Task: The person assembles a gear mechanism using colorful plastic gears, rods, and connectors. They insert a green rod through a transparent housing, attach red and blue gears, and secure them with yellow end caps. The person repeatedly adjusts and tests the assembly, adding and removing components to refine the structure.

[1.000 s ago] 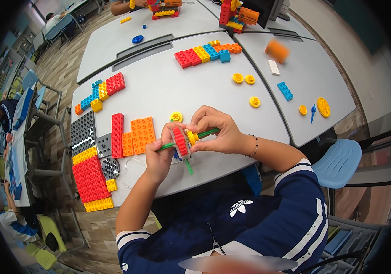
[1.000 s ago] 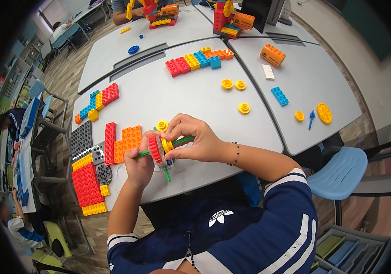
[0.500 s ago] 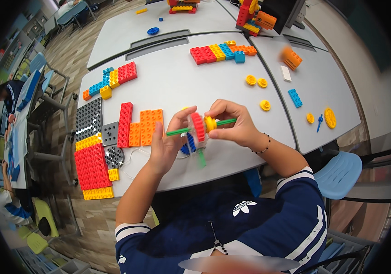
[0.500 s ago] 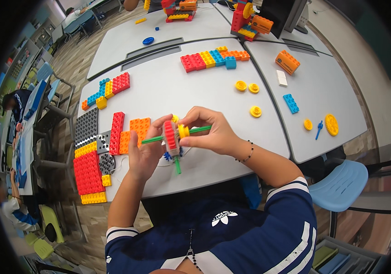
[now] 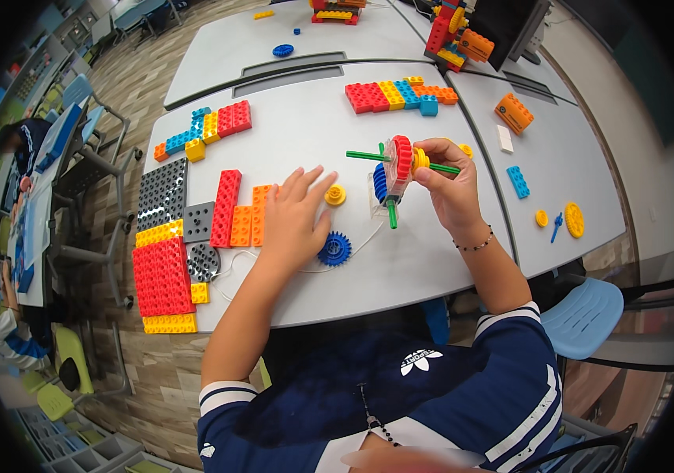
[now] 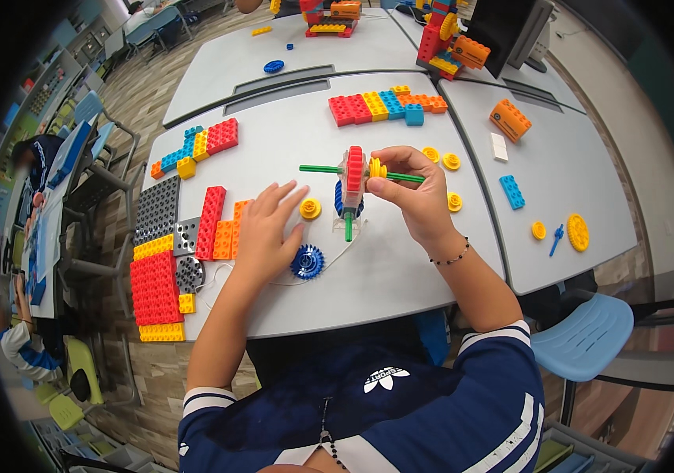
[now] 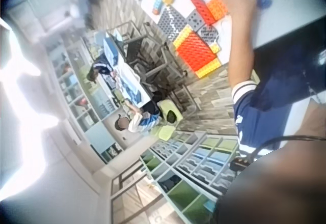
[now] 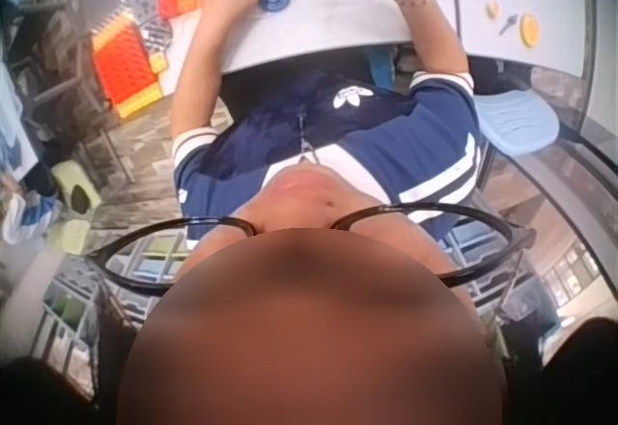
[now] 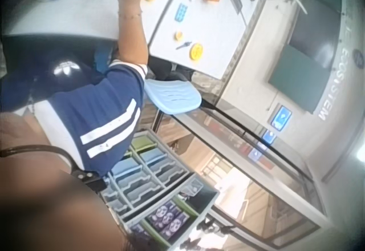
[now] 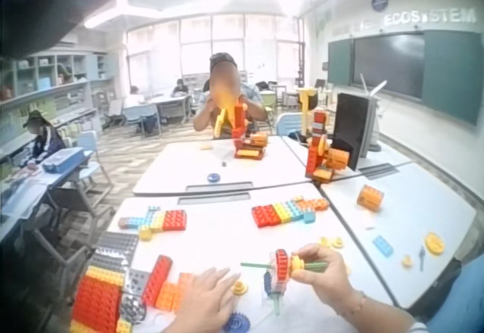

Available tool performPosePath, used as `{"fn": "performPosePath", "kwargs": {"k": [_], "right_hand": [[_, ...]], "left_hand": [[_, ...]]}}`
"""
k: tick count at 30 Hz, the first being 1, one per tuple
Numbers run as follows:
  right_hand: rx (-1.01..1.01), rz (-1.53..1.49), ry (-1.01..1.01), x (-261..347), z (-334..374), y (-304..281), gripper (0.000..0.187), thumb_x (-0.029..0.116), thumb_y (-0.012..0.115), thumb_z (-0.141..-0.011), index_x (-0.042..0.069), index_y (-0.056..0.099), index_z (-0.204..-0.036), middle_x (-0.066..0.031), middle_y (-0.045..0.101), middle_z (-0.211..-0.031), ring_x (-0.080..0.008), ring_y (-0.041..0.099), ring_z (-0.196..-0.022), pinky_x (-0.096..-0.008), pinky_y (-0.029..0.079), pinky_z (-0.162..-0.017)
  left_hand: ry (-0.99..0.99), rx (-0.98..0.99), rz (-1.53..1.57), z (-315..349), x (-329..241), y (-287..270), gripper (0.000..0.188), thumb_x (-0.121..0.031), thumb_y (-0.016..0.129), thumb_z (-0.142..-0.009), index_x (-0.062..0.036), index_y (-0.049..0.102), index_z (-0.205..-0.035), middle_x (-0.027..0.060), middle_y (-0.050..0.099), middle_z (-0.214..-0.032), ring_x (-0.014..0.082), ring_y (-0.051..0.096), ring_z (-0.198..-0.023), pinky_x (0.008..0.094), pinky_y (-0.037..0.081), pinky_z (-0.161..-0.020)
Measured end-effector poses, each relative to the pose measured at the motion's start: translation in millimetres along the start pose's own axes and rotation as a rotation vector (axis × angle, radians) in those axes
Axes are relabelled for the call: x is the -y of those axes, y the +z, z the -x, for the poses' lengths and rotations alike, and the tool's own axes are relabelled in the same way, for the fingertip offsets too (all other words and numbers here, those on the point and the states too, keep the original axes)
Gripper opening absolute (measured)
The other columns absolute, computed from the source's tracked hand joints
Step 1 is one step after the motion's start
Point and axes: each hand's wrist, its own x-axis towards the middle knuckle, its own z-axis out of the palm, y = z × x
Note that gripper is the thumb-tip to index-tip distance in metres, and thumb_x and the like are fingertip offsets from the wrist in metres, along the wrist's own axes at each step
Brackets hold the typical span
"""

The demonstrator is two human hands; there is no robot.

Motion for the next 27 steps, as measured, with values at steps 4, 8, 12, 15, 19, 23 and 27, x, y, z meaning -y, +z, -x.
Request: {"fn": "performPosePath", "kwargs": {"k": [4, 8, 12, 15, 19, 23, 27], "right_hand": [[0.000, 0.036, 0.004, -1.6, -0.1, -0.4, 0.033, 0.004, 0.074, -0.074, 0.002, 0.060, -0.104, -0.0053, 0.064, -0.096, -0.0093, 0.062, -0.087, -0.0236, 0.053, -0.079], [-0.004, 0.042, 0.021, -2.2, -0.3, -0.7, 0.034, 0.004, 0.075, -0.073, 0.003, 0.060, -0.104, -0.0035, 0.063, -0.094, -0.0076, 0.061, -0.086, -0.0220, 0.052, -0.078], [0.011, 0.058, 0.018, -1.6, -0.5, -0.6, 0.035, 0.004, 0.076, -0.073, 0.003, 0.060, -0.104, -0.0027, 0.063, -0.093, -0.0065, 0.060, -0.085, -0.0210, 0.053, -0.076], [0.036, 0.081, 0.023, -0.5, 0.4, 0.3, 0.034, 0.005, 0.076, -0.073, 0.003, 0.060, -0.103, -0.0027, 0.062, -0.092, -0.0063, 0.061, -0.085, -0.0205, 0.053, -0.075], [0.082, 0.122, 0.048, 0.7, 3.0, 2.7, 0.034, 0.006, 0.077, -0.073, 0.003, 0.060, -0.102, -0.0036, 0.062, -0.093, -0.0071, 0.062, -0.086, -0.0203, 0.054, -0.075], [0.134, 0.213, -0.011, 1.0, 4.8, 5.3, 0.034, 0.008, 0.077, -0.073, 0.003, 0.060, -0.102, -0.0044, 0.061, -0.095, -0.0090, 0.062, -0.087, -0.0228, 0.055, -0.078], [0.143, 0.248, -0.014, 2.1, 6.2, 5.9, 0.034, 0.008, 0.077, -0.072, 0.004, 0.060, -0.102, -0.0040, 0.060, -0.095, -0.0106, 0.062, -0.090, -0.0248, 0.054, -0.081]], "left_hand": [[0.010, 0.105, -0.096, -2.3, 0.6, 5.5, 0.041, -0.012, 0.062, -0.077, -0.0160, 0.059, -0.118, 0.0067, 0.057, -0.119, 0.0297, 0.049, -0.117, 0.0599, 0.024, -0.104], [-0.077, 0.212, -0.046, -4.4, 3.6, 2.3, 0.035, -0.014, 0.063, -0.079, -0.0148, 0.060, -0.114, 0.0062, 0.059, -0.109, 0.0287, 0.053, -0.109, 0.0634, 0.021, -0.103], [-0.139, 0.017, 0.213, -4.3, 0.3, -2.8, 0.035, -0.014, 0.063, -0.082, -0.0093, 0.058, -0.116, 0.0092, 0.059, -0.103, 0.0242, 0.056, -0.103, 0.0500, 0.032, -0.101], [-0.246, -0.102, 0.666, -3.8, -2.8, -8.6, 0.035, -0.016, 0.062, -0.085, -0.0041, 0.056, -0.118, 0.0095, 0.059, -0.103, 0.0194, 0.056, -0.103, 0.0364, 0.039, -0.097], [-0.318, -0.118, 1.060, 0.2, -8.0, -15.7, 0.036, -0.018, 0.059, -0.090, -0.0009, 0.053, -0.121, 0.0090, 0.059, -0.108, 0.0167, 0.055, -0.106, 0.0304, 0.040, -0.095], [-0.299, -0.067, 1.168, 1.5, -10.2, -17.8, 0.039, -0.022, 0.053, -0.094, -0.0002, 0.050, -0.126, 0.0096, 0.059, -0.111, 0.0174, 0.054, -0.110, 0.0318, 0.038, -0.099], [-0.325, -0.026, 1.325, 2.5, -10.4, -17.8, 0.041, -0.025, 0.048, -0.096, 0.0000, 0.049, -0.128, 0.0097, 0.056, -0.115, 0.0185, 0.054, -0.110, 0.0325, 0.036, -0.101]]}}
